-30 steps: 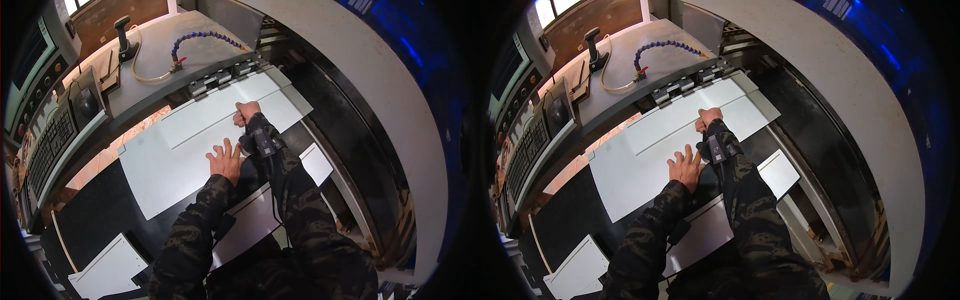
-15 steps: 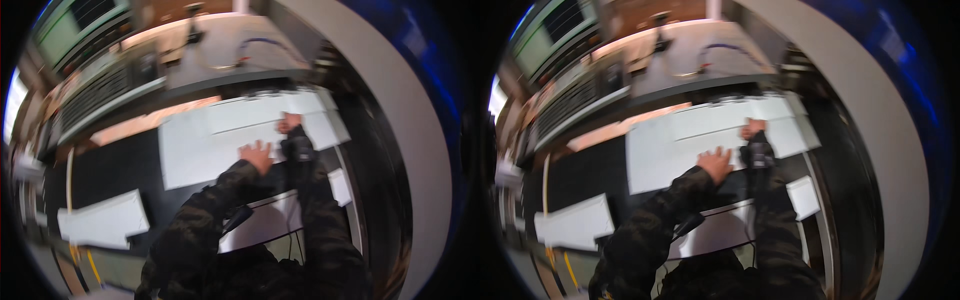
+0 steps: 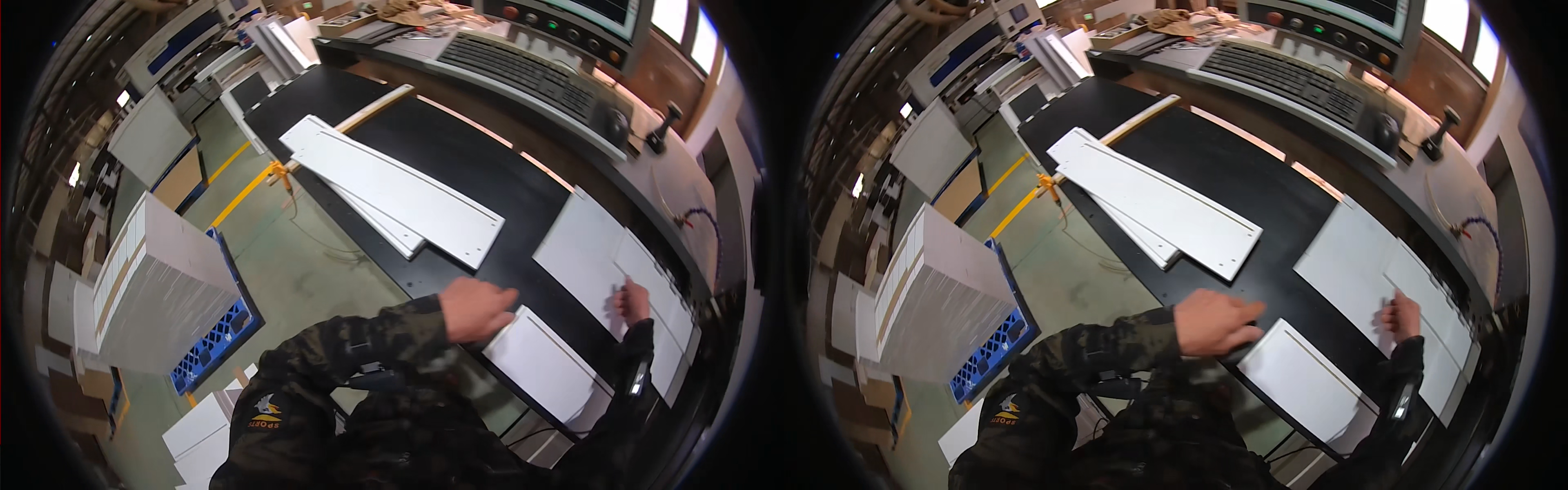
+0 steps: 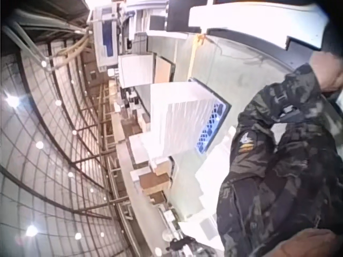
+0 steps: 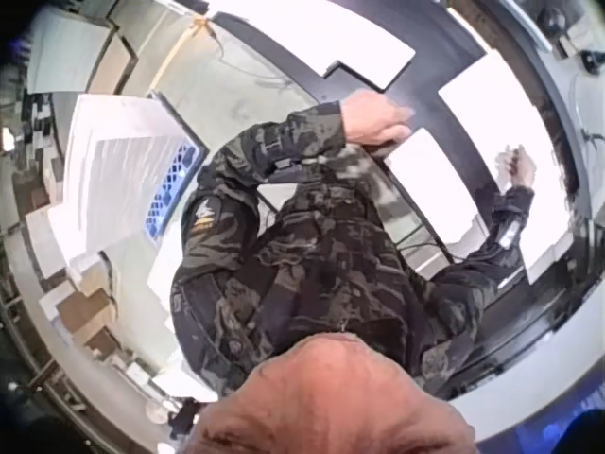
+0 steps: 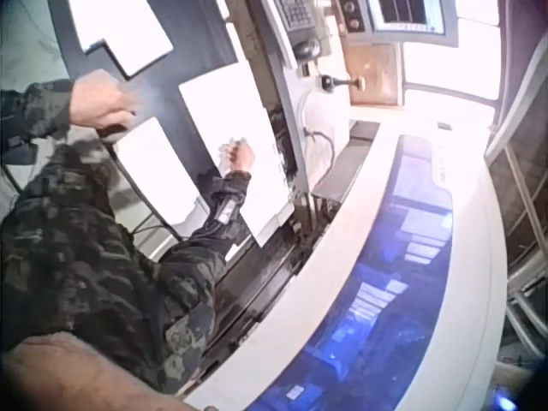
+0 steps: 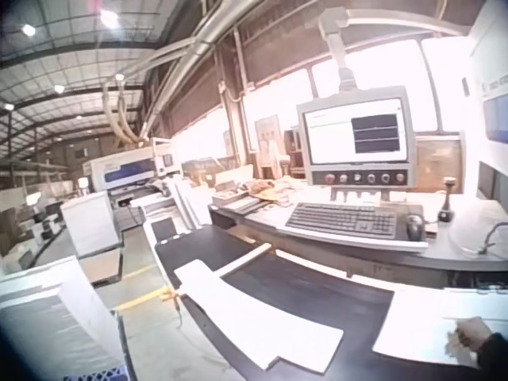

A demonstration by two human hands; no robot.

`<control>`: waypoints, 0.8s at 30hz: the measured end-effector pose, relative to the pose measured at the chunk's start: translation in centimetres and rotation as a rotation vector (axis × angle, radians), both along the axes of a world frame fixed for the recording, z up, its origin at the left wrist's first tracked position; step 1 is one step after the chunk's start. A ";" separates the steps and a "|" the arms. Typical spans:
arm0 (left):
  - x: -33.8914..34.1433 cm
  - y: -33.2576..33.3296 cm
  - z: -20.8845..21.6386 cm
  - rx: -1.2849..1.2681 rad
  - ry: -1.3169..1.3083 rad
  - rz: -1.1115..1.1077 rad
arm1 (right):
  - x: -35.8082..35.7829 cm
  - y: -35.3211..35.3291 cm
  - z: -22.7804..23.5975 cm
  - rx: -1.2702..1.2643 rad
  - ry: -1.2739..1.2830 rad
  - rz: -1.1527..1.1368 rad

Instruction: Operating a woodworking machine to process and stack wood panels in a factory.

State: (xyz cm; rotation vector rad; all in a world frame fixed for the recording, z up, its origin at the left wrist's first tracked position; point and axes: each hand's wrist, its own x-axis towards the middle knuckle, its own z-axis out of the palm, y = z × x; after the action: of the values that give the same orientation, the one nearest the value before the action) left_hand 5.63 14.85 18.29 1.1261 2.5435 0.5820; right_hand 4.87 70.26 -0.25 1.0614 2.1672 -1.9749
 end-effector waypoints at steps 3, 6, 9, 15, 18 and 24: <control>-0.7 -11.9 -3.8 0.039 0.011 0.187 | -3.1 -20.0 6.3 0.010 0.002 0.350; -2.2 -20.9 -6.3 0.089 0.021 0.277 | -5.5 -32.9 7.2 0.052 -0.012 0.464; -4.9 -30.5 -7.7 0.166 0.003 0.350 | -8.6 -42.0 4.9 0.167 -0.072 0.432; -9.9 -50.1 -9.3 0.250 -0.082 0.674 | -11.4 -52.1 5.5 0.065 -0.051 0.350; -14.5 -56.3 -10.8 0.384 0.004 0.867 | -11.5 -55.9 5.5 0.127 -0.032 0.268; -27.5 -61.1 -13.3 0.560 0.355 1.109 | -13.4 -60.1 6.0 0.420 -0.108 0.353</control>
State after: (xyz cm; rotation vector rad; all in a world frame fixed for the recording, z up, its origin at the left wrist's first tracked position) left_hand -21.82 -46.21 5.00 -0.2682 3.2743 1.5054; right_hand -8.55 10.17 5.74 0.7213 2.5542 -1.3225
